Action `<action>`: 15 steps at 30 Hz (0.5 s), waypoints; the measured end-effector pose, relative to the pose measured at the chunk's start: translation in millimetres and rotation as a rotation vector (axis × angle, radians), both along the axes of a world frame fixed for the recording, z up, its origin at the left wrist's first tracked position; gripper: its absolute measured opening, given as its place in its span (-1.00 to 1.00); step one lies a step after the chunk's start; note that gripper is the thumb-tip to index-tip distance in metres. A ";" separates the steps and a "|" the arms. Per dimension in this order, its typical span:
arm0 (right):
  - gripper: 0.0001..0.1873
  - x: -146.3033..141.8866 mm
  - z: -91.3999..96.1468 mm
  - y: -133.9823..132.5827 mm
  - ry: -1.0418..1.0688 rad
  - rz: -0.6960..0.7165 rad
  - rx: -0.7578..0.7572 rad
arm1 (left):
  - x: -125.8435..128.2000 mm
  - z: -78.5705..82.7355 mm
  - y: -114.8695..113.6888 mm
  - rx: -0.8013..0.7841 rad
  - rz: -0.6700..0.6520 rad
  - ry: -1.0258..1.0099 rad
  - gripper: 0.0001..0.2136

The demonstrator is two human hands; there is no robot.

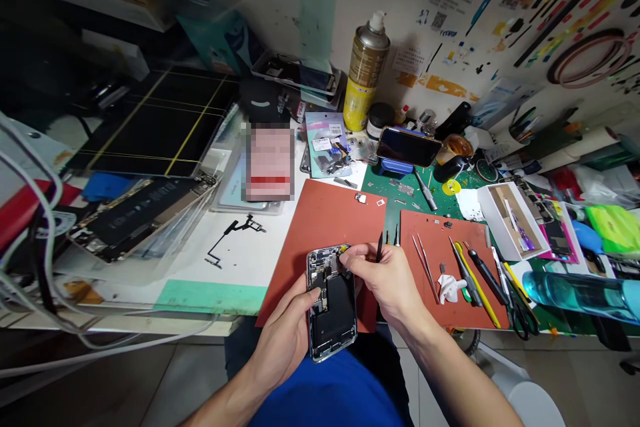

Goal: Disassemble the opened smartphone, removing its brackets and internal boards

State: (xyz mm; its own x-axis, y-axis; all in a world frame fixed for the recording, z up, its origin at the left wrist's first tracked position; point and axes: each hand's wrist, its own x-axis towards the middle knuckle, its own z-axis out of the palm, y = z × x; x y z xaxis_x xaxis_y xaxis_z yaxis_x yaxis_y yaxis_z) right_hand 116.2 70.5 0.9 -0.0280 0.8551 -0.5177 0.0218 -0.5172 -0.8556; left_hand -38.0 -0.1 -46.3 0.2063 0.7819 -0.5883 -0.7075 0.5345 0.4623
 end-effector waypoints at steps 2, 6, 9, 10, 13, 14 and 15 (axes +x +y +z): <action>-0.71 0.8 1.6 2.4 0.003 0.014 -0.026 | 0.1 -0.6 -0.1 -0.006 -0.006 0.002 -0.52; -0.72 3.4 4.3 7.6 -0.004 0.050 -0.066 | -0.2 -0.6 0.1 -0.003 -0.015 -0.004 -0.52; -0.75 5.3 8.1 13.0 -0.019 0.105 -0.079 | -0.6 -1.6 -0.9 0.005 -0.020 0.033 -0.52; -0.76 6.0 9.8 15.0 -0.025 0.125 -0.081 | -0.8 -2.7 -1.5 0.013 -0.019 0.052 -0.52; -0.76 8.0 14.4 20.4 -0.053 0.174 -0.084 | -1.1 -7.9 -3.6 0.047 -0.028 0.098 -0.52; -0.77 8.8 15.2 21.7 -0.064 0.189 -0.082 | -1.3 -9.9 -4.3 0.057 -0.032 0.112 -0.52; -0.78 9.6 15.6 22.7 -0.074 0.202 -0.076 | -1.5 -11.7 -4.8 0.065 -0.036 0.126 -0.53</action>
State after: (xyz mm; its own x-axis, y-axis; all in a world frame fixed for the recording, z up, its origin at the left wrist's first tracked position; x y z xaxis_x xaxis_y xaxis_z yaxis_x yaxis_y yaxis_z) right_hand 125.8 93.2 16.5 -0.1541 0.7946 -0.5872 0.1926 -0.5588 -0.8066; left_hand -39.5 -4.9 -58.0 0.1622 0.8127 -0.5597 -0.6223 0.5244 0.5811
